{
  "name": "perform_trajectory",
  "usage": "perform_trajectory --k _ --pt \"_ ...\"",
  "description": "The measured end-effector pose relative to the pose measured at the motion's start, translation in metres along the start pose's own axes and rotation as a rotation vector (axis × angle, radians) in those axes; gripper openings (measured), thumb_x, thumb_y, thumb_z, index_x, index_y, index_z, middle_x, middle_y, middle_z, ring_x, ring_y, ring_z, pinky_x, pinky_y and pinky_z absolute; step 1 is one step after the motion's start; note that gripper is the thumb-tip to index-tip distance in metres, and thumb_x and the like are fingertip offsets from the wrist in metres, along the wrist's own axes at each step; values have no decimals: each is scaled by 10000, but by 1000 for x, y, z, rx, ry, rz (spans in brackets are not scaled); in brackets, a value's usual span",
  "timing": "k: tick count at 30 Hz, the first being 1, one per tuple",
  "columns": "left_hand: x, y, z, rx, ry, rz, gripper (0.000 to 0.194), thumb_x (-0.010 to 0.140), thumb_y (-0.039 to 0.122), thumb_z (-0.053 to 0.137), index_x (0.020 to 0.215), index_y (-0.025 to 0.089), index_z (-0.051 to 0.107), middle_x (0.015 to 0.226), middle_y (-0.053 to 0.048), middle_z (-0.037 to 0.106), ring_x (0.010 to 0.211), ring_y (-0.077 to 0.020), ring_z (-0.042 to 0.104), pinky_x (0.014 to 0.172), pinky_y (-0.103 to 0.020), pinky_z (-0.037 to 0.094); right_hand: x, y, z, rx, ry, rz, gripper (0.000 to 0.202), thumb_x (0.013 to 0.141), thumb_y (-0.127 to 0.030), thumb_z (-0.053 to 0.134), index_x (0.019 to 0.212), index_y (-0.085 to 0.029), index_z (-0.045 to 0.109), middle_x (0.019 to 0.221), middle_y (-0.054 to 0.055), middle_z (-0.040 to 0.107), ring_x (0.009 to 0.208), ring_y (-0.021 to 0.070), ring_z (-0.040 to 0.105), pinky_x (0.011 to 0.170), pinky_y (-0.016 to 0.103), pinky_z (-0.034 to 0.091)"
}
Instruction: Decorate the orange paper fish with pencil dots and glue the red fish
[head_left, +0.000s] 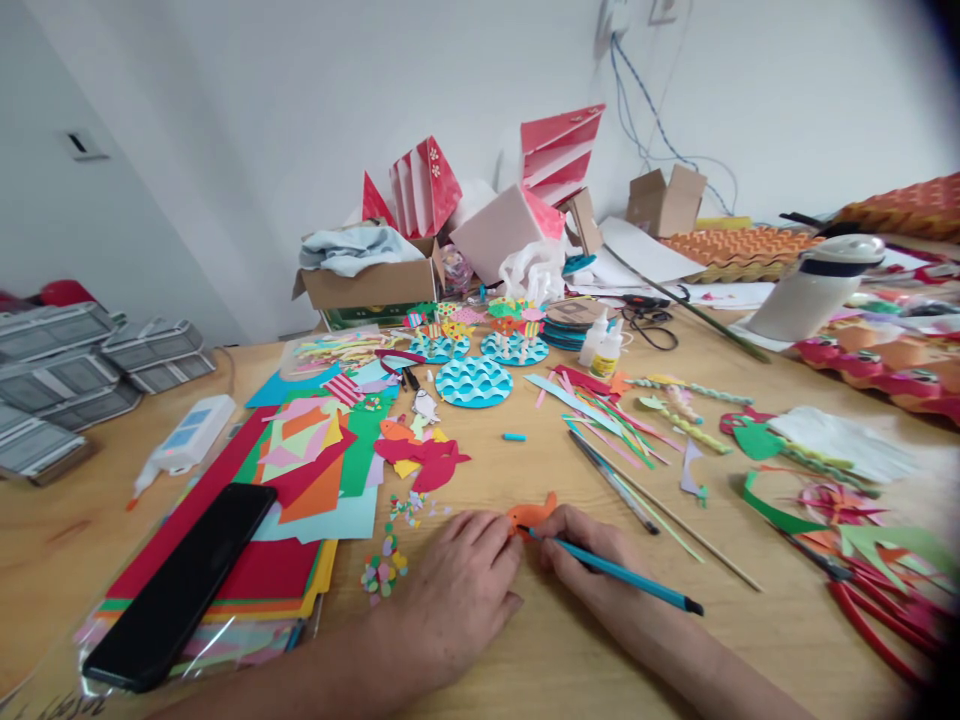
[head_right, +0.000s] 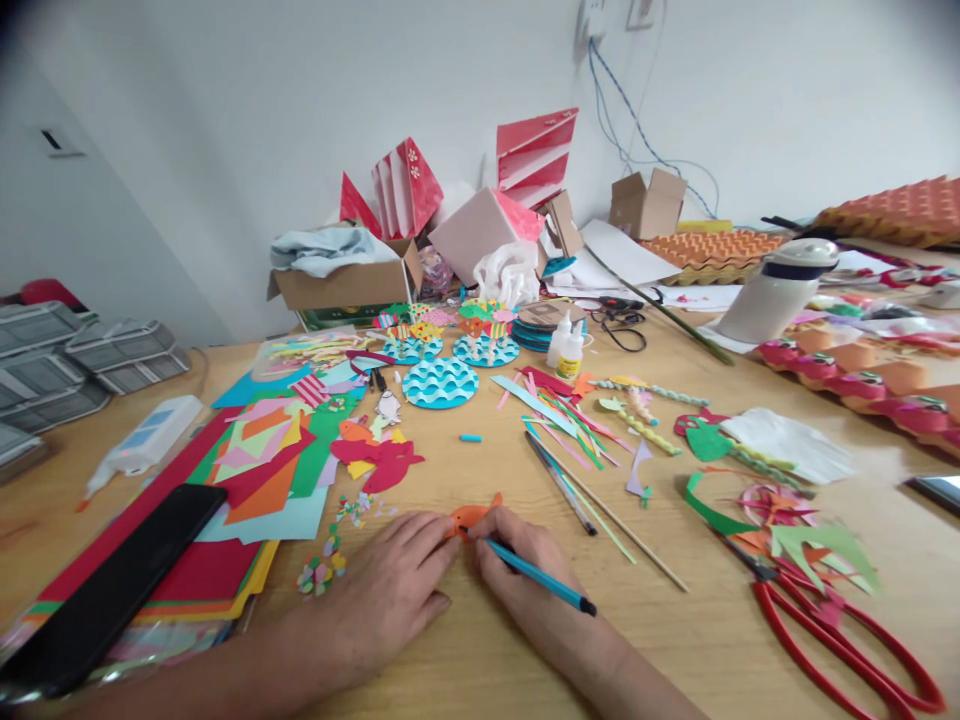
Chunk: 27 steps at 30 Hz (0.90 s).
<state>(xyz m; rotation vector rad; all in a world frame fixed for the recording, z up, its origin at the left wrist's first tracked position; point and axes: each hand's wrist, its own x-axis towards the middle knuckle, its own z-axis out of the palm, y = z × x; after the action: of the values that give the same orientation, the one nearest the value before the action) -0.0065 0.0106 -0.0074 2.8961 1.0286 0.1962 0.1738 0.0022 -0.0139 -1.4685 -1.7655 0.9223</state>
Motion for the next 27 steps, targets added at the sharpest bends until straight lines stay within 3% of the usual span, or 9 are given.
perform_trajectory --k 27 --pt "0 0 -3 9 16 6 316 836 282 524 1121 149 499 1198 -73 498 1123 -216 414 992 -354 319 0 -3 -1 41 0 -23 106 734 -212 433 688 -191 526 588 -16 567 542 118 500 529 229 397"
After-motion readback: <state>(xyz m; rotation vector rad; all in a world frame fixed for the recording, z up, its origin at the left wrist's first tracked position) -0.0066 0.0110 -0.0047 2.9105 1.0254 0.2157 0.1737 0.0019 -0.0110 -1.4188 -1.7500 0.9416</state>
